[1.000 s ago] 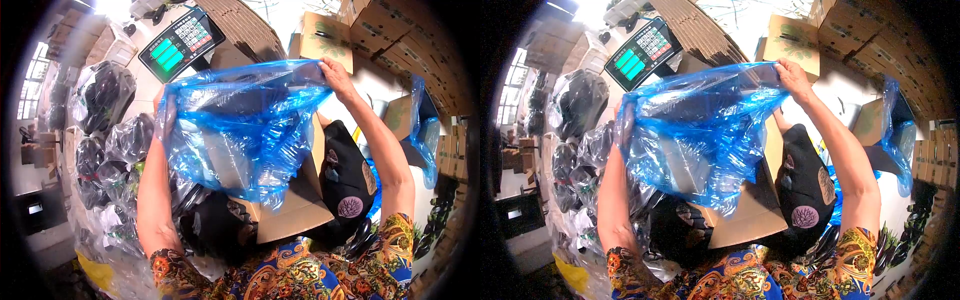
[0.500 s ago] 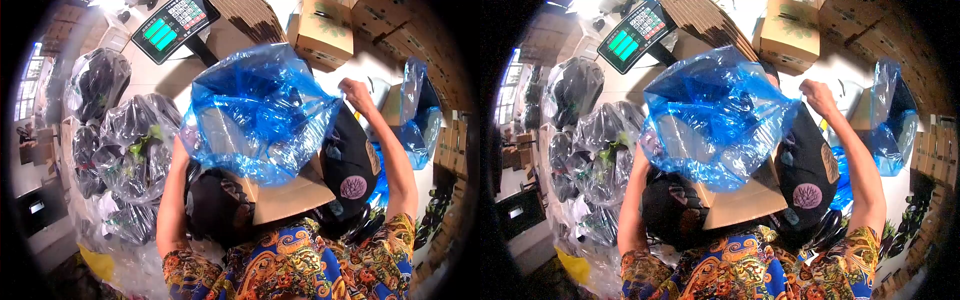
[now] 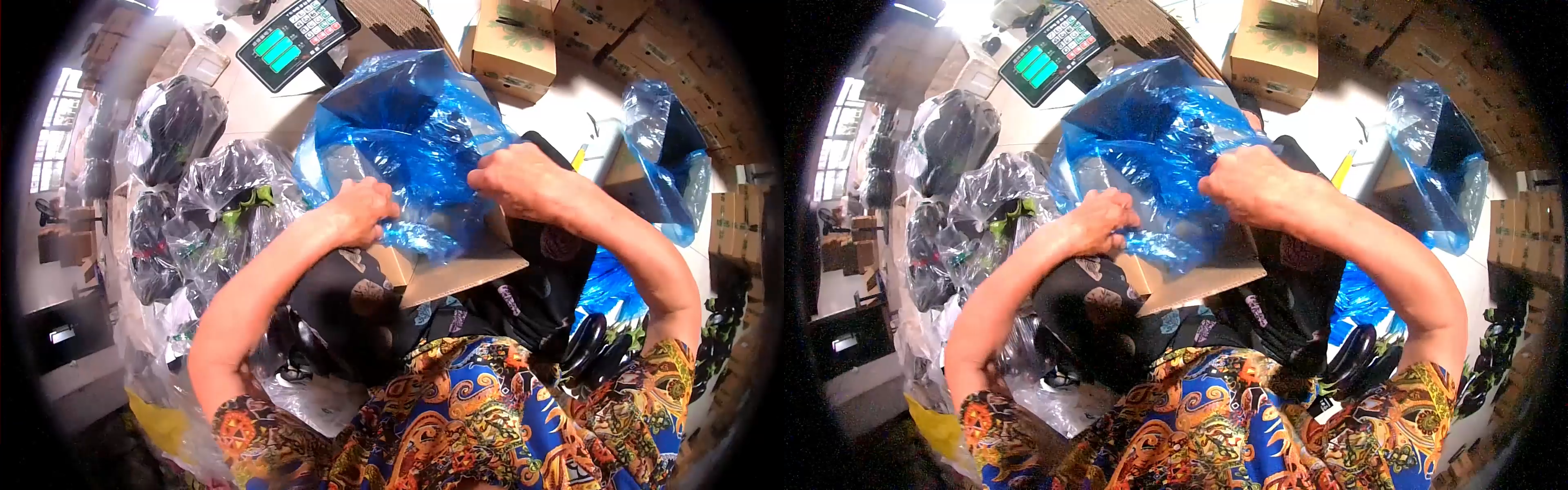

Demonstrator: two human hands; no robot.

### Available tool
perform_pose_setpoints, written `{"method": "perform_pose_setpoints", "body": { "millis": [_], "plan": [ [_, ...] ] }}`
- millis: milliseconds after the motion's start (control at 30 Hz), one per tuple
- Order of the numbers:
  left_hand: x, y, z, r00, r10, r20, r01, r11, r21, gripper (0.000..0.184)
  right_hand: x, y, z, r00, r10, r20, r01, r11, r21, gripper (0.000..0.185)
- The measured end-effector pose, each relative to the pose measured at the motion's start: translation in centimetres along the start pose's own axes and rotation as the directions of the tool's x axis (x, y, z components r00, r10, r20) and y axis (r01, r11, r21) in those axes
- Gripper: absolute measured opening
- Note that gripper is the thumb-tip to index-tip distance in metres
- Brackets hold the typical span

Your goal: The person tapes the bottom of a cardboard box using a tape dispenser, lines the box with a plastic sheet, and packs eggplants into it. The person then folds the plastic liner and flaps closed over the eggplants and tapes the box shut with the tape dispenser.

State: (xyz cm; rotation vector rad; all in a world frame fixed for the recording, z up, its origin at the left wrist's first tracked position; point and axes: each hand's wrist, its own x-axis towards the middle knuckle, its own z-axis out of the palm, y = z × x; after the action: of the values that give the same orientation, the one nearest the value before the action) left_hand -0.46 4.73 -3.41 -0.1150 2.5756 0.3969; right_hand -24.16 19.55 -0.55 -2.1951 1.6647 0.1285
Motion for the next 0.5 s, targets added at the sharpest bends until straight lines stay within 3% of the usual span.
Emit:
{"method": "perform_pose_setpoints", "body": {
  "millis": [33, 100, 167, 233, 267, 300, 400, 433, 467, 500],
  "plan": [
    [0.0, -0.4, -0.1, 0.999, 0.033, -0.009, -0.034, 0.998, -0.057, 0.033, -1.1, -0.1, -0.8, 0.998, 0.022, 0.055, -0.025, 0.999, 0.039, 0.012],
    [-0.4, -1.3, -0.5, 0.994, 0.102, -0.027, -0.105, 0.981, -0.164, 0.020, -3.4, -0.2, -1.0, 0.998, 0.056, -0.008, -0.055, 0.996, 0.073, 0.010],
    [-1.8, 0.7, -2.2, 0.988, 0.076, -0.132, -0.124, 0.903, -0.411, 0.019, -5.6, -0.9, -1.4, 0.993, 0.104, -0.050, -0.096, 0.986, 0.137, 0.007],
    [-3.8, 3.1, -4.0, 0.984, 0.038, -0.174, -0.137, 0.784, -0.605, 0.020, -7.1, -1.1, -1.1, 0.974, 0.063, -0.216, 0.004, 0.955, 0.296, 0.005],
    [-5.0, 4.6, -4.8, 0.967, 0.044, -0.252, -0.199, 0.749, -0.632, 0.014, -7.8, -1.1, -0.9, 0.953, 0.052, -0.300, 0.065, 0.928, 0.367, 0.005],
    [-6.1, 5.6, -5.2, 0.973, 0.035, -0.230, -0.184, 0.720, -0.670, 0.013, -8.6, -1.1, -0.8, 0.941, 0.023, -0.337, 0.150, 0.867, 0.475, 0.006],
    [-8.6, 7.1, -4.1, 0.971, 0.084, -0.225, -0.216, 0.716, -0.664, 0.013, -11.0, -2.3, -1.6, 0.998, 0.055, 0.017, -0.053, 0.770, 0.636, 0.007],
    [-9.0, 7.1, -3.0, 0.961, 0.109, -0.253, -0.243, 0.768, -0.592, 0.013, -11.7, -2.7, -1.1, 0.999, 0.052, -0.006, -0.038, 0.794, 0.607, 0.007],
    [-9.3, 7.0, -1.6, 0.930, 0.129, -0.345, -0.309, 0.782, -0.541, 0.013, -12.1, -2.7, -0.6, 0.999, 0.027, 0.030, -0.038, 0.901, 0.433, 0.007],
    [-9.7, 7.2, -1.1, 0.937, 0.136, -0.321, -0.298, 0.789, -0.538, 0.014, -12.5, -3.3, -0.4, 0.994, 0.060, 0.090, -0.088, 0.932, 0.350, 0.008]
  ]
}}
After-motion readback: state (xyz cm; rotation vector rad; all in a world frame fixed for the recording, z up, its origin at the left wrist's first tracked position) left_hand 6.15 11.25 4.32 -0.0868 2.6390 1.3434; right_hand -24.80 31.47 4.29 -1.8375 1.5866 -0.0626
